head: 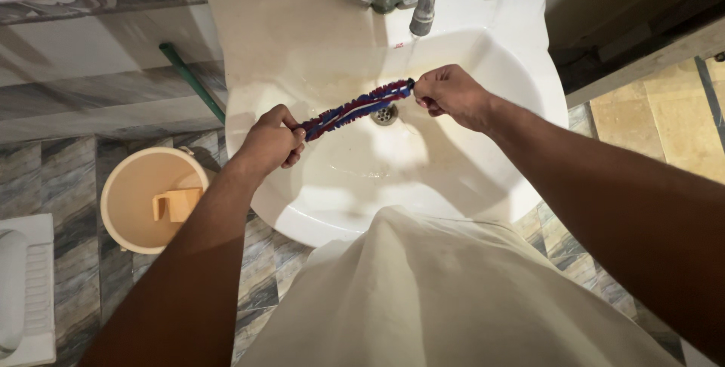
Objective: The person sits on the floor and wipes a vacuum cleaner hose attachment with a cloth, then removes the brush roll from the vacuum floor head, carries it to a bathroom sink, rinses and wrings it under running water, and washes their hands.
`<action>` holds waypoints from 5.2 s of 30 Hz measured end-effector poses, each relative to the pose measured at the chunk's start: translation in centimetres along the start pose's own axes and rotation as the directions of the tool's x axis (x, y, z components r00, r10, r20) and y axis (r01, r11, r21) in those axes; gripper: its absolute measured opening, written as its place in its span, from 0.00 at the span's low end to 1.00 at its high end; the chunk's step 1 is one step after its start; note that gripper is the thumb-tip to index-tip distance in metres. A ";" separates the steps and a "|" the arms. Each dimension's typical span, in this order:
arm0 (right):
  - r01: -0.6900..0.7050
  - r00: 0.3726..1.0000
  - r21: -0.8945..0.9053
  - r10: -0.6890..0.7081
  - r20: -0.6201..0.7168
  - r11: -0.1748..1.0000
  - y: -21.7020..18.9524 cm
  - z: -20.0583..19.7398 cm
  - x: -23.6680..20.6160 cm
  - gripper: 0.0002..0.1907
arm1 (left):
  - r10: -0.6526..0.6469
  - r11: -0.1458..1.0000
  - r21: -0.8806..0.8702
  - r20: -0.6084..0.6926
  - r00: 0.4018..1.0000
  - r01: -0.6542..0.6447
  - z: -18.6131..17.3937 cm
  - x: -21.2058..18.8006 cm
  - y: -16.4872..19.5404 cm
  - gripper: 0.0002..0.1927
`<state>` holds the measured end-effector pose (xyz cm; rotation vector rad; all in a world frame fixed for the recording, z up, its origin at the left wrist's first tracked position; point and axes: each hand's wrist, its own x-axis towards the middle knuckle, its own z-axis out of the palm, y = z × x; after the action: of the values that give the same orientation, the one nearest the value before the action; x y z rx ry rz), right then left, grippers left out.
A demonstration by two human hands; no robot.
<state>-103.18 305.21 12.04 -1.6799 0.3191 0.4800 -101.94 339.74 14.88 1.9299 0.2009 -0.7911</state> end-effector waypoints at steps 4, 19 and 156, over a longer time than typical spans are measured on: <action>-0.033 0.999 -0.068 0.035 0.040 0.997 0.2 0.4 -0.3 0.17 | 0.011 0.998 -0.058 -0.032 0.999 -0.013 0.0 -0.1 0.1 0.04; -0.062 0.993 -0.817 0.117 0.007 0.573 2.2 1.0 -1.4 0.17 | 0.030 0.993 -0.110 -0.178 0.984 -0.050 0.6 0.3 -0.7 0.04; -0.388 0.896 -0.242 0.303 -0.324 0.889 -1.9 3.0 -9.0 0.10 | 0.620 0.664 0.448 0.118 0.776 -0.599 12.5 9.1 1.9 0.05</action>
<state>-110.58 307.89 17.70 -2.0033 0.8013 0.5798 -99.55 326.44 7.22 2.2570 -0.6593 -0.3421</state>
